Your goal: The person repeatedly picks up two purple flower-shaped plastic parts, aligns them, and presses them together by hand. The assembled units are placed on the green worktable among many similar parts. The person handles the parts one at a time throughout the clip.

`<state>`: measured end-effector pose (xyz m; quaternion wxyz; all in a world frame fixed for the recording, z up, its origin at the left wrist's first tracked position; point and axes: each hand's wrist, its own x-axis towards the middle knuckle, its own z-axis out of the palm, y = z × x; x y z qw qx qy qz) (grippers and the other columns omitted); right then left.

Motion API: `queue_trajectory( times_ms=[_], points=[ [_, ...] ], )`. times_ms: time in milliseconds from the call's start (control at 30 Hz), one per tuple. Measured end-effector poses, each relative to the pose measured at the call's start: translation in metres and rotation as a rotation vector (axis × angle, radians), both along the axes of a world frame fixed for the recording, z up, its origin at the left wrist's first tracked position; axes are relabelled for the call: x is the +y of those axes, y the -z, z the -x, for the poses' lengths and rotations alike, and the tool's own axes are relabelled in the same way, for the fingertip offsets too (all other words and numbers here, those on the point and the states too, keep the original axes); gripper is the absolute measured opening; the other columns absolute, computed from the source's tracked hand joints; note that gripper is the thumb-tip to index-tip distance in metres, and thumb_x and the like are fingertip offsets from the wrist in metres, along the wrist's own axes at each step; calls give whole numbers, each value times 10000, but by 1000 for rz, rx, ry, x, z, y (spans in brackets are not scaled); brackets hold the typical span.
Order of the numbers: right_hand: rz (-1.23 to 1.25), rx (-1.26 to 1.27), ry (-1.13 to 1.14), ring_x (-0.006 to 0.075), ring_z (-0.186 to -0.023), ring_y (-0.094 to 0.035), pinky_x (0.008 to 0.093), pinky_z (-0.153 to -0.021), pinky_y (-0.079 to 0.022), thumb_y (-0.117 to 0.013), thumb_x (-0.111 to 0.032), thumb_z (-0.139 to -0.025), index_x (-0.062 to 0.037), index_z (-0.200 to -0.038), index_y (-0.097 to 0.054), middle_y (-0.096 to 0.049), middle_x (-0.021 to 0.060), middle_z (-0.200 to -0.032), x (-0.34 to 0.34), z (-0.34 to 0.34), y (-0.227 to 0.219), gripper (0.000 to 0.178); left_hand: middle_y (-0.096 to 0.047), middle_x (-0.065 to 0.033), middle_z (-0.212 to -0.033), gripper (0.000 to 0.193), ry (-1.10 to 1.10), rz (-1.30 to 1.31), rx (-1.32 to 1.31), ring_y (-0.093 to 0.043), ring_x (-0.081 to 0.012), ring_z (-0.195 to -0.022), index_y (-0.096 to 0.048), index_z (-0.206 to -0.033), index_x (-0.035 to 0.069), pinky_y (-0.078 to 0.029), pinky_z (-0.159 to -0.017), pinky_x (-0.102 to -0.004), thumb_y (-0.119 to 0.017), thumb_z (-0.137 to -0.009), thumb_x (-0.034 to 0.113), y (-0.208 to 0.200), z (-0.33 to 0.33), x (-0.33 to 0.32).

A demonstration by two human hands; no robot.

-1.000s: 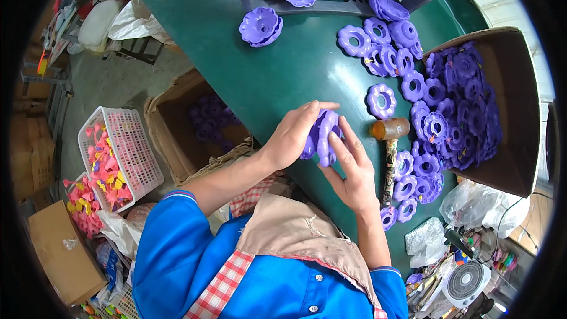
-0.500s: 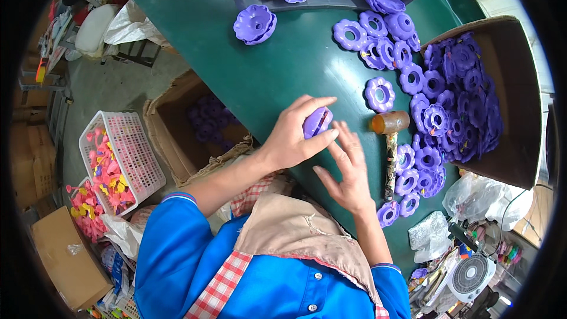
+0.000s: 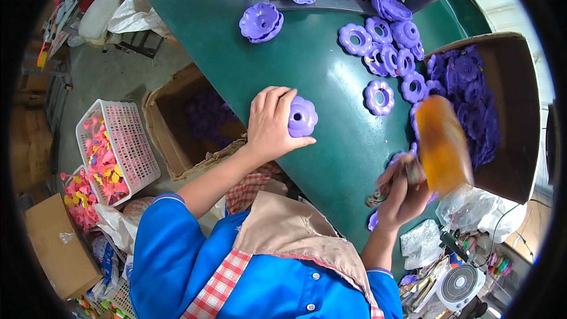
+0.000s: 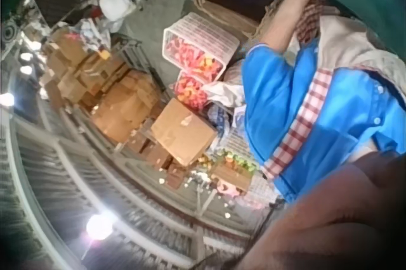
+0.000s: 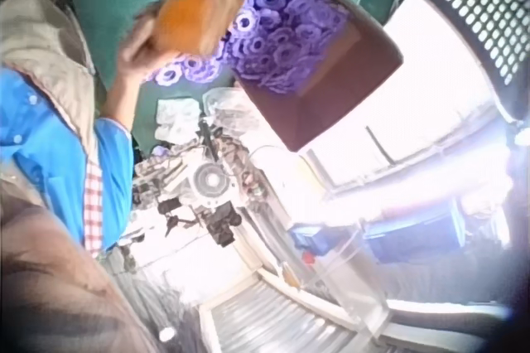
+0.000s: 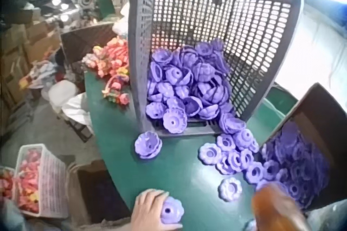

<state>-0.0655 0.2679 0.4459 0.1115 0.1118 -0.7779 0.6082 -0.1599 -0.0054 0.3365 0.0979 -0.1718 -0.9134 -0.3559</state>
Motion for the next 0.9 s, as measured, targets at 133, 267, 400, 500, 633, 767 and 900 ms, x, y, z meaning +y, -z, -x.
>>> queue_trajectory(
  times_ms=[133,267,400,500,633,767,900],
  points=[
    [-268,-305,-58,242,-910,-752,351,-820,-597,-657,-69,-1032,26,-1549,-499,-753,205,-1191,-50,2,41,549,-536,-142,-1360,1080,-70,54,93,-493,-381,-1306,-533,-1444,44,-378,-1100,-528,-1011,-563,448,13,-2,11],
    [-373,-443,181,174,-843,-717,324,-754,-564,-656,-69,-1044,37,-1601,-442,-755,145,-1012,-43,8,52,606,-545,-143,-1334,1097,-43,43,44,-510,-382,-1261,-530,-1451,58,-395,-1074,-537,-1024,-541,419,2,0,5],
    [-518,-329,393,200,-817,-706,337,-750,-573,-676,-51,-1025,-19,-1597,-479,-760,190,-1111,-11,-8,60,606,-566,-169,-1322,1045,-2,-15,15,-556,-381,-1228,-515,-1480,48,-448,-1062,-513,-1006,-619,379,6,-3,0],
    [-1006,-88,458,385,-1177,-628,478,-1009,-524,-789,-77,-915,-26,-1559,-525,-627,215,-1320,17,-19,64,699,-578,-183,-1383,913,146,-454,-243,-591,-356,-1268,-493,-1508,32,-474,-1095,-478,-919,-740,281,-10,-7,-10],
    [-663,-44,137,380,-1205,-638,476,-1022,-525,-910,-149,-785,2,-1445,-616,-654,209,-1333,-46,2,0,738,-680,-160,-1347,740,666,-646,-909,-683,-291,-1228,-479,-1545,22,-498,-1089,-412,-685,-905,329,-45,-5,-16],
    [-494,-128,39,311,-890,-739,392,-809,-604,-866,-61,-812,15,-1248,-734,-763,157,-1043,-72,9,11,461,-664,-200,-1394,652,493,-675,-486,-667,-311,-1266,-561,-1495,13,-557,-1043,-411,-760,-960,330,-56,-19,-2],
    [-422,-103,91,305,-891,-749,391,-802,-607,-866,-34,-803,27,-1245,-731,-770,170,-1039,-74,6,17,466,-709,-206,-1355,506,521,-720,-359,-704,-313,-1227,-684,-1360,-13,-575,-1034,-413,-843,-926,193,-60,-27,5]
  ],
)
